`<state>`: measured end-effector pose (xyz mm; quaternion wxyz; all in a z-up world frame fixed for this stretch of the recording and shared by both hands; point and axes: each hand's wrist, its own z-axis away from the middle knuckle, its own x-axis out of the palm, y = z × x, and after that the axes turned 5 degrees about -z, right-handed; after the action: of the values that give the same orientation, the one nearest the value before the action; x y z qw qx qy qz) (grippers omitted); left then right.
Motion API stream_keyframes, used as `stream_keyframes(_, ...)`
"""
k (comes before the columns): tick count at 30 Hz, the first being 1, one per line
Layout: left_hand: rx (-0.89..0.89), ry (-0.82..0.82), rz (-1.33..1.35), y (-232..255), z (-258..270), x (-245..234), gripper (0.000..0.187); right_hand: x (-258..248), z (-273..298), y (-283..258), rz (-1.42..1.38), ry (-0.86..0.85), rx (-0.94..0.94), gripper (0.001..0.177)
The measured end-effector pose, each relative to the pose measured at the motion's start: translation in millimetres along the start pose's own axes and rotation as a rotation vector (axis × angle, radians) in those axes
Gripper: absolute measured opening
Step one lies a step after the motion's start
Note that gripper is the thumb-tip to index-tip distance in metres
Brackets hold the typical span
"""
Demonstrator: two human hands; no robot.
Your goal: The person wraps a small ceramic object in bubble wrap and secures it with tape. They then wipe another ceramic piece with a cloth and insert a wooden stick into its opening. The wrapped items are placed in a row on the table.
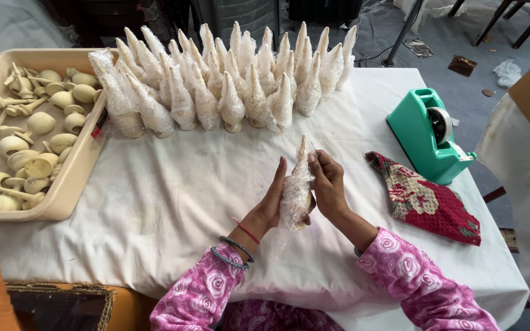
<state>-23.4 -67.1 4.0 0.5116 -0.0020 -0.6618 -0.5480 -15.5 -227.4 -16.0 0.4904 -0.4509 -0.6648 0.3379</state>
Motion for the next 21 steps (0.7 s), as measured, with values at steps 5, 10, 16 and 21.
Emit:
stream_keyframes(5,0.021,0.005,0.008,1.6,3.1,3.2,0.089,25.0,0.7,-37.2,0.028,-0.051,0.033,0.034)
stream_keyframes(10,0.043,-0.027,-0.02,8.1,10.0,-1.2,0.088,7.0,-4.0,-26.4,0.001,-0.118,0.224,0.049)
stream_keyframes(16,-0.023,-0.379,-0.001,4.3,5.1,-15.8,0.099,0.6,-6.2,-27.2,0.04,-0.335,0.234,0.03)
stream_keyframes(21,0.161,0.215,-0.181,-3.4,-5.3,2.0,0.076,-2.7,-3.5,-1.8,0.307,0.043,-0.116,0.008)
